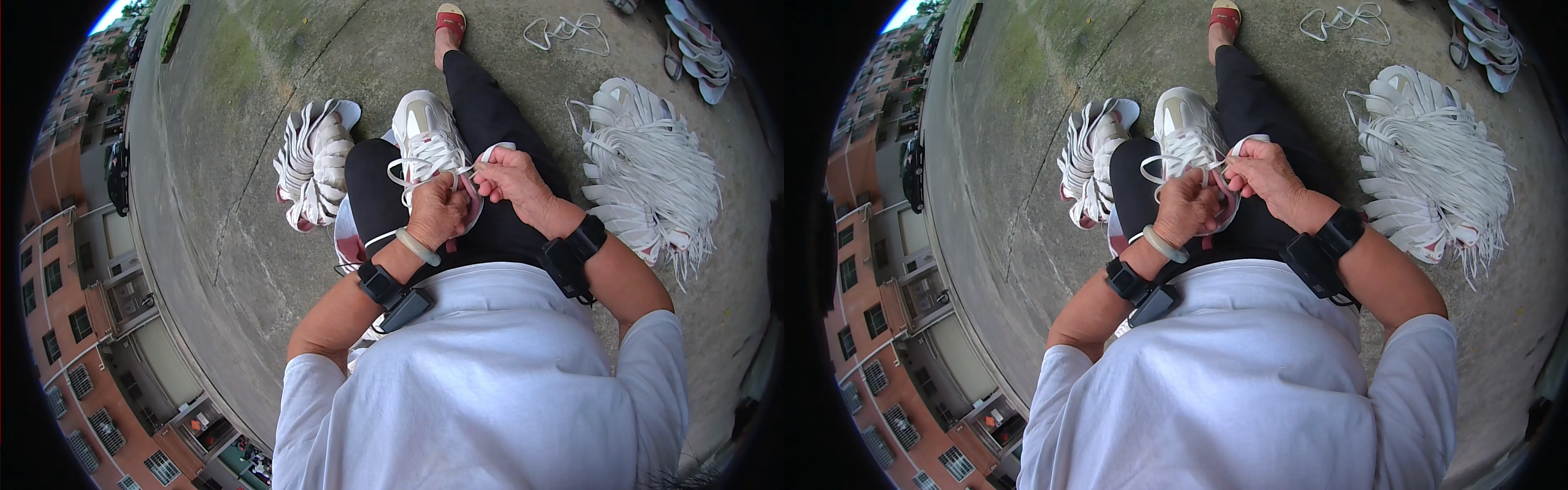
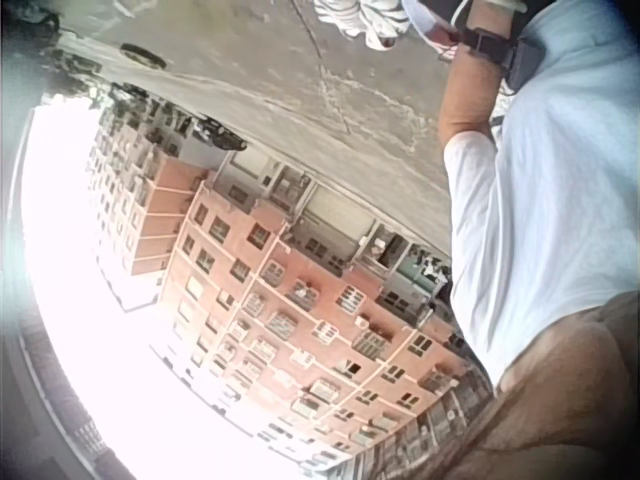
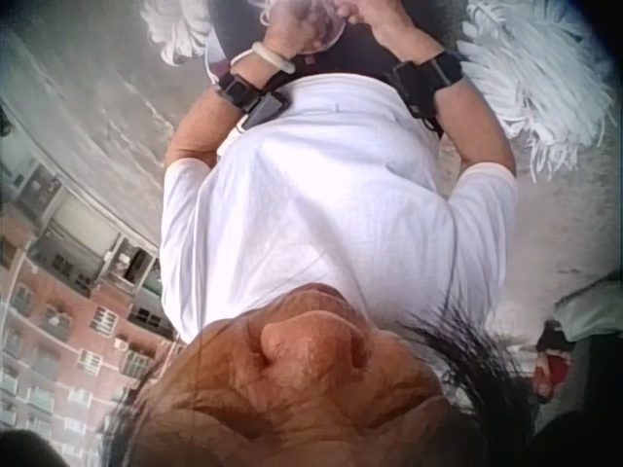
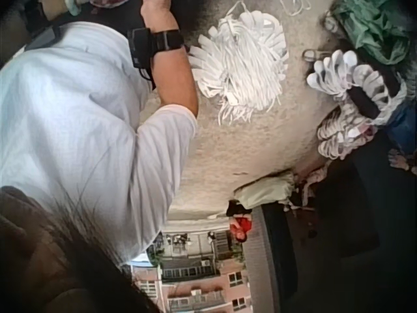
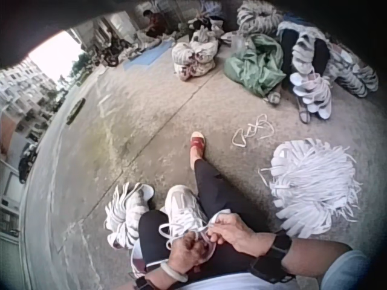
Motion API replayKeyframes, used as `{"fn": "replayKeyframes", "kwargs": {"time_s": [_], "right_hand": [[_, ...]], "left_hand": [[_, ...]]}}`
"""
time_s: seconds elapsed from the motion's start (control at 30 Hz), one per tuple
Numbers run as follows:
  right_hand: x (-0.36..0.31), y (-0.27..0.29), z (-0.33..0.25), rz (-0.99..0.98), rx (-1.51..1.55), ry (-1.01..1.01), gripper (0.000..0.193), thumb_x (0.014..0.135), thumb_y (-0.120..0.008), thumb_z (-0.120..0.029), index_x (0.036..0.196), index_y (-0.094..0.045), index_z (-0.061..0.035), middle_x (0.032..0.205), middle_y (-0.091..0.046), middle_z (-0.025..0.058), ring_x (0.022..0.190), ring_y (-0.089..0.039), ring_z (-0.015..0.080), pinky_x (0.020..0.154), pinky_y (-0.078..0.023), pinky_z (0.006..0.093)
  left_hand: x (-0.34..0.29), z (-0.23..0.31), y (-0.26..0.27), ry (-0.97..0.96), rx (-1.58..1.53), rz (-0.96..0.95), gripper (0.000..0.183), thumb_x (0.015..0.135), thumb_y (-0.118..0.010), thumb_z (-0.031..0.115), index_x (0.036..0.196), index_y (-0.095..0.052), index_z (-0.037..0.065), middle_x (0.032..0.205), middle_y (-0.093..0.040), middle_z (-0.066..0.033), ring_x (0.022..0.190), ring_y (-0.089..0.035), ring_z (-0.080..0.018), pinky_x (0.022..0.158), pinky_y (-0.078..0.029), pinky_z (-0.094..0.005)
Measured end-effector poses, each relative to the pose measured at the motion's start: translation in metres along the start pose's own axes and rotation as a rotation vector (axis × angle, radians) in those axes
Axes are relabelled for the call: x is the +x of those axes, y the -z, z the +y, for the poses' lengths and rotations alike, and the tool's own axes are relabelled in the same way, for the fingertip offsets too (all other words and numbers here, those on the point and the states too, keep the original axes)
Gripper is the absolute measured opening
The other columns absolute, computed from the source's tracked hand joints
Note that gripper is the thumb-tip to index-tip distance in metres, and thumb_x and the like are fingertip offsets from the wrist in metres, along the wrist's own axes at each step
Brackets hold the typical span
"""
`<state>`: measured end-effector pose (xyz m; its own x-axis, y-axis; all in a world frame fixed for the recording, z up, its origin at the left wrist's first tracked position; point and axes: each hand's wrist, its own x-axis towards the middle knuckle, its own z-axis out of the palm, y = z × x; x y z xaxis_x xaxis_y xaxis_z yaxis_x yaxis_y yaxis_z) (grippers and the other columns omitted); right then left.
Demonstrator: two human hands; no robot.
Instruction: Lacing white and pink sneakers by hand.
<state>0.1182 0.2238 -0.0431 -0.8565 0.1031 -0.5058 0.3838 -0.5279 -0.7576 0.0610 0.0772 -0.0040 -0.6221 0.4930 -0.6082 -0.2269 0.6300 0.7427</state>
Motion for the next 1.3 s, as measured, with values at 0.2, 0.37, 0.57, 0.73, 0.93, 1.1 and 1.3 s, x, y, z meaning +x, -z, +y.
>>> {"fn": "replayKeyframes", "kwargs": {"time_s": [0.2, 0.37, 0.57, 0.73, 0.93, 1.1, 1.3], "right_hand": [[0.003, 0.002, 0.003, -0.022, 0.025, 0.01, 0.013, 0.083, -0.053, -0.012, 0.077, -0.056, -0.0016, 0.066, -0.058, 0.0033, 0.051, -0.052, 0.0059, 0.043, -0.041, 0.0168], [0.004, 0.002, 0.001, -0.024, 0.007, -0.009, 0.012, 0.083, -0.053, -0.011, 0.078, -0.057, -0.0008, 0.067, -0.058, 0.0037, 0.052, -0.053, 0.0062, 0.043, -0.041, 0.017], [0.003, 0.003, -0.001, -0.042, 0.034, -0.036, 0.013, 0.083, -0.053, -0.011, 0.08, -0.057, 0.0004, 0.067, -0.058, 0.0039, 0.053, -0.054, 0.0067, 0.045, -0.042, 0.0171], [0.003, 0.001, -0.002, -0.022, -0.014, -0.027, 0.012, 0.082, -0.053, -0.01, 0.079, -0.057, 0.0003, 0.066, -0.058, 0.0038, 0.052, -0.053, 0.0064, 0.042, -0.041, 0.017], [0.009, -0.006, 0.006, 0.068, -0.278, 0.062, 0.009, 0.08, -0.054, -0.009, 0.075, -0.056, -0.0017, 0.059, -0.057, 0.0071, 0.048, -0.056, 0.014, 0.042, -0.043, 0.0237], [0.017, -0.006, 0.019, 0.155, -0.672, 0.521, 0.01, 0.075, -0.054, -0.01, 0.07, -0.053, -0.002, 0.062, -0.056, 0.0159, 0.056, -0.056, 0.0327, 0.05, -0.045, 0.0373], [0.011, -0.011, 0.014, 0.182, -0.804, 0.714, 0.013, 0.074, -0.054, -0.01, 0.065, -0.051, -0.0017, 0.059, -0.055, 0.017, 0.057, -0.057, 0.0338, 0.051, -0.045, 0.0388]], "left_hand": [[0.002, -0.002, -0.003, -0.062, 0.01, 0.064, 0.005, 0.082, -0.049, 0.002, 0.086, -0.05, 0.0, 0.06, -0.054, -0.0048, 0.039, -0.05, -0.009, 0.033, -0.038, -0.0211], [0.001, 0.0, -0.004, -0.044, -0.001, 0.09, 0.008, 0.082, -0.05, 0.002, 0.09, -0.049, 0.001, 0.06, -0.055, -0.0049, 0.039, -0.051, -0.0098, 0.033, -0.038, -0.0214], [0.002, -0.002, -0.002, -0.038, -0.072, 0.051, 0.011, 0.083, -0.05, 0.003, 0.093, -0.049, 0.001, 0.06, -0.055, -0.005, 0.039, -0.051, -0.0101, 0.033, -0.039, -0.0211], [0.001, 0.0, -0.001, -0.016, -0.047, 0.047, 0.011, 0.083, -0.05, 0.003, 0.094, -0.048, 0.001, 0.061, -0.055, -0.0049, 0.039, -0.051, -0.01, 0.034, -0.039, -0.0207], [0.002, -0.001, -0.002, -0.018, -0.031, 0.052, 0.011, 0.083, -0.049, 0.003, 0.094, -0.05, 0.001, 0.061, -0.056, -0.0044, 0.039, -0.051, -0.0093, 0.034, -0.039, -0.0203], [0.004, -0.012, -0.004, -0.086, -0.092, 0.054, 0.011, 0.084, -0.049, 0.003, 0.094, -0.053, 0.001, 0.06, -0.055, -0.0033, 0.04, -0.051, -0.0082, 0.035, -0.039, -0.0196], [0.005, -0.009, -0.005, -0.06, -0.245, 0.058, 0.01, 0.084, -0.05, 0.004, 0.089, -0.058, 0.001, 0.061, -0.056, -0.003, 0.042, -0.051, -0.0071, 0.037, -0.04, -0.0182]]}}
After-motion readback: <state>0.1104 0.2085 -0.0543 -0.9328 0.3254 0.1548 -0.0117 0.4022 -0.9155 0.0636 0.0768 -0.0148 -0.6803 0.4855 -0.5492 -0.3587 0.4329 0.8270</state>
